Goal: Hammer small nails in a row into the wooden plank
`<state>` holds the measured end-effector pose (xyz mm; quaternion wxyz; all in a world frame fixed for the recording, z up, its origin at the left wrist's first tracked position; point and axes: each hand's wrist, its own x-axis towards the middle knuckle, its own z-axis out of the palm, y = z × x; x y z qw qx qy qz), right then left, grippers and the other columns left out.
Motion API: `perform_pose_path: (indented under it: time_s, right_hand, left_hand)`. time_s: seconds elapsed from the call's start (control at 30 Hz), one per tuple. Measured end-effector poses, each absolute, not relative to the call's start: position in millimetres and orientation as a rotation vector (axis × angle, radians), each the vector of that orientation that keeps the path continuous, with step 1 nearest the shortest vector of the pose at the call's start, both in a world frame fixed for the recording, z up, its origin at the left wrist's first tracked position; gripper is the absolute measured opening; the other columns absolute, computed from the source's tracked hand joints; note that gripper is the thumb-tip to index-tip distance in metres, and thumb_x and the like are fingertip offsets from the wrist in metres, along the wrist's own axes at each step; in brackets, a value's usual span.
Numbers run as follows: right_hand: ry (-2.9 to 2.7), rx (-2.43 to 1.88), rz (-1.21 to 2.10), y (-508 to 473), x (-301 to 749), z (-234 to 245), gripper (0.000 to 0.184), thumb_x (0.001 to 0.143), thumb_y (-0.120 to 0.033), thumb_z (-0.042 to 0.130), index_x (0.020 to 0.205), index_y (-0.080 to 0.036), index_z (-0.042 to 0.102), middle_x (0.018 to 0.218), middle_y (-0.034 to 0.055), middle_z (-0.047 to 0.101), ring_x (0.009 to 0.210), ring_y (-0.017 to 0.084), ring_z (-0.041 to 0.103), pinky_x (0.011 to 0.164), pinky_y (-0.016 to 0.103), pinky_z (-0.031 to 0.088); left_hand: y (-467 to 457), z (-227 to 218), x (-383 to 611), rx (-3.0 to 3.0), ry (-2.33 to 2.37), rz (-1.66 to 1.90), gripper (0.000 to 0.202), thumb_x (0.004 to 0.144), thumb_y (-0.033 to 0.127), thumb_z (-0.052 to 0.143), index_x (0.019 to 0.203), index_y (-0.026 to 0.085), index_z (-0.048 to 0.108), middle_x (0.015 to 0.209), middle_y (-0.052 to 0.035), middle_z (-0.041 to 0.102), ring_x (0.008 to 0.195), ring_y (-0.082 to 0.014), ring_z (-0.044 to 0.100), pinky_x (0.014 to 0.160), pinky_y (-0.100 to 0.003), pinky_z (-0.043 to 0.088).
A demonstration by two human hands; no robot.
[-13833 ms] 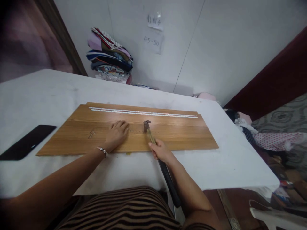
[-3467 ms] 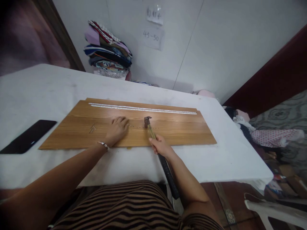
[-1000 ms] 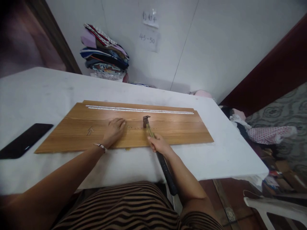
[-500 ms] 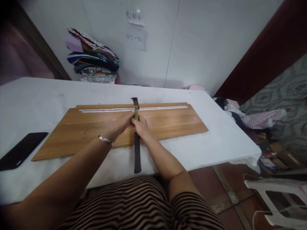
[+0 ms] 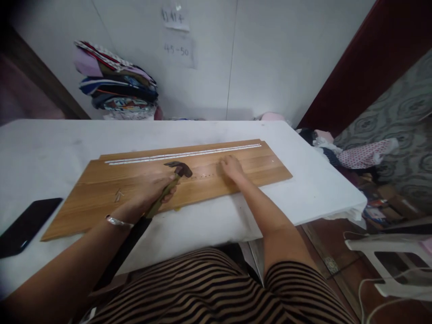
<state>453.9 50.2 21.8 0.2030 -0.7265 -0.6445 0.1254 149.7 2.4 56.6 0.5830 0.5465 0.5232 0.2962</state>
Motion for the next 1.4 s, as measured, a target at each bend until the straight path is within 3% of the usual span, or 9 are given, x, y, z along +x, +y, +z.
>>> perform_pose_path:
  time_s: [0.13,0.23,0.8,1.4]
  right_hand:
    - [-1.802,-2.306,0.148,59.0,482.1,3.7,0.048,0.103,-0.037,0.039,0.143,-0.016,0.056,0.153,0.0203,0.052,0.143,0.033,0.043,0.116,0.054,0.032]
    - [-1.824,-2.338,0.118,56.7,484.8,-9.3,0.052,0.104,-0.041,0.032,0.146,-0.017,0.054,0.159,0.0199,0.045,0.146,0.035,0.038,0.117,0.056,0.027]
    - [-1.79,-2.285,0.105,56.9,487.3,-14.7,0.049,0.102,-0.042,0.035,0.137,-0.02,0.062,0.153,0.0169,0.052,0.142,0.033,0.041,0.115,0.052,0.028]
    - [-1.783,-2.272,0.125,58.7,488.5,-18.0,0.05,0.102,-0.043,0.036,0.138,-0.019,0.061,0.155,0.0173,0.05,0.143,0.033,0.039,0.116,0.053,0.026]
  left_hand:
    - [-3.7,56.5,165.9,1.133,1.241,0.586,0.046,0.086,0.063,0.059,0.096,0.019,0.063,0.06,0.004,0.05,0.041,-0.0074,0.039,0.039,-0.021,0.028]
    - [-0.5,58.7,172.6,1.058,1.232,0.607,0.045,0.087,0.061,0.059,0.1,0.018,0.062,0.06,0.0051,0.049,0.041,-0.0064,0.038,0.039,-0.019,0.027]
    - [7.8,67.4,194.1,1.026,1.349,0.531,0.034,0.095,0.051,0.053,0.096,0.017,0.061,0.056,0.0041,0.052,0.041,-0.0082,0.044,0.04,-0.021,0.032]
    - [13.4,63.5,188.1,1.124,1.382,0.485,0.036,0.089,0.052,0.056,0.091,0.017,0.064,0.058,-0.0004,0.061,0.044,-0.0122,0.053,0.045,-0.025,0.043]
